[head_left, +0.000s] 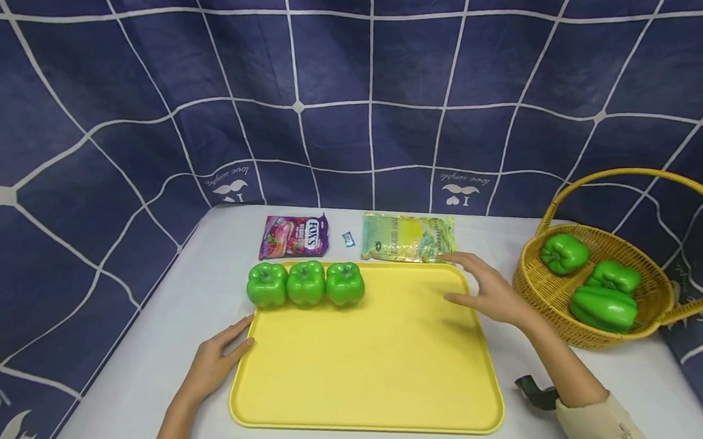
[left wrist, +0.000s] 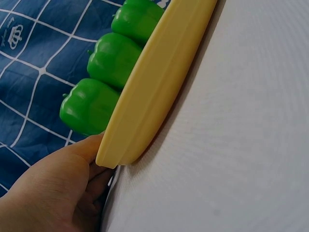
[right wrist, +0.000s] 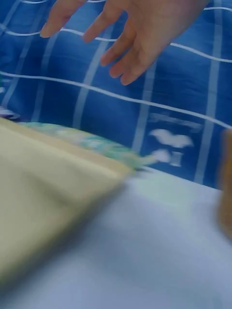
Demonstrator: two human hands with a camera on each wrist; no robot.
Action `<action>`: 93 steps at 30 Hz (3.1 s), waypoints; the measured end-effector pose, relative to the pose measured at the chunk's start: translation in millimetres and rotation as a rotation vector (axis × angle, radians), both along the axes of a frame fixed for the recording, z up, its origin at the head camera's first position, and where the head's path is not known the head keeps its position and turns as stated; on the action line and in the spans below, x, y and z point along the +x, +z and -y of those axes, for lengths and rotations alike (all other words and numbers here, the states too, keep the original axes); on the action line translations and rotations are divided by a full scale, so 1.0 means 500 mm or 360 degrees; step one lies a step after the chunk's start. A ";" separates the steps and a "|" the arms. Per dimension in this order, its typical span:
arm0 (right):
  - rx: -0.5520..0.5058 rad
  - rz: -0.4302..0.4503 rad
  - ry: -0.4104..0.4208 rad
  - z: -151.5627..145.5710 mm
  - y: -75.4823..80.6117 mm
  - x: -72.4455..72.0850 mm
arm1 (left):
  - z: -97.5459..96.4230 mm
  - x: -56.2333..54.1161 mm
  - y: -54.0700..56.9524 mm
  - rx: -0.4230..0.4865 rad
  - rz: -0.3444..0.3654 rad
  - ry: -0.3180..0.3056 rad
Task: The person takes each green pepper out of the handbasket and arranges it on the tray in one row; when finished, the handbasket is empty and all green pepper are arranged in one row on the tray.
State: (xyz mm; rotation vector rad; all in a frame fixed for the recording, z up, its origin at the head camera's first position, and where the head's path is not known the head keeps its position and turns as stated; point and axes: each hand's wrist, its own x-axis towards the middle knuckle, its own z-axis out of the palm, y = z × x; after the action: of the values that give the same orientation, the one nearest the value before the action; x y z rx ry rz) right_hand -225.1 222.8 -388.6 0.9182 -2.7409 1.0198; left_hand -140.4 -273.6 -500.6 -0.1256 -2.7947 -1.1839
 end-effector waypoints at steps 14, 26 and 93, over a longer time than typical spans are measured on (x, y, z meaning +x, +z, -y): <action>0.0223 -0.0073 -0.0764 -0.278 0.017 0.076 | -0.001 0.001 0.000 0.0019 -0.0035 -0.0016; 0.0346 0.0029 -0.1035 -0.388 -0.033 0.100 | 0.002 0.002 0.000 0.0029 0.0002 0.0001; -0.0142 -0.0270 -0.0812 -0.216 0.032 0.076 | -0.002 0.002 -0.001 0.0028 -0.0037 -0.0001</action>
State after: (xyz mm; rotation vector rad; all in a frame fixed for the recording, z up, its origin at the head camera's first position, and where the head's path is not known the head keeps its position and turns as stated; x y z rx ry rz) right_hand -187.0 330.8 -372.4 0.2488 -2.5549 0.9042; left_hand -139.4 -272.7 -501.0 -0.1382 -2.7635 -1.1993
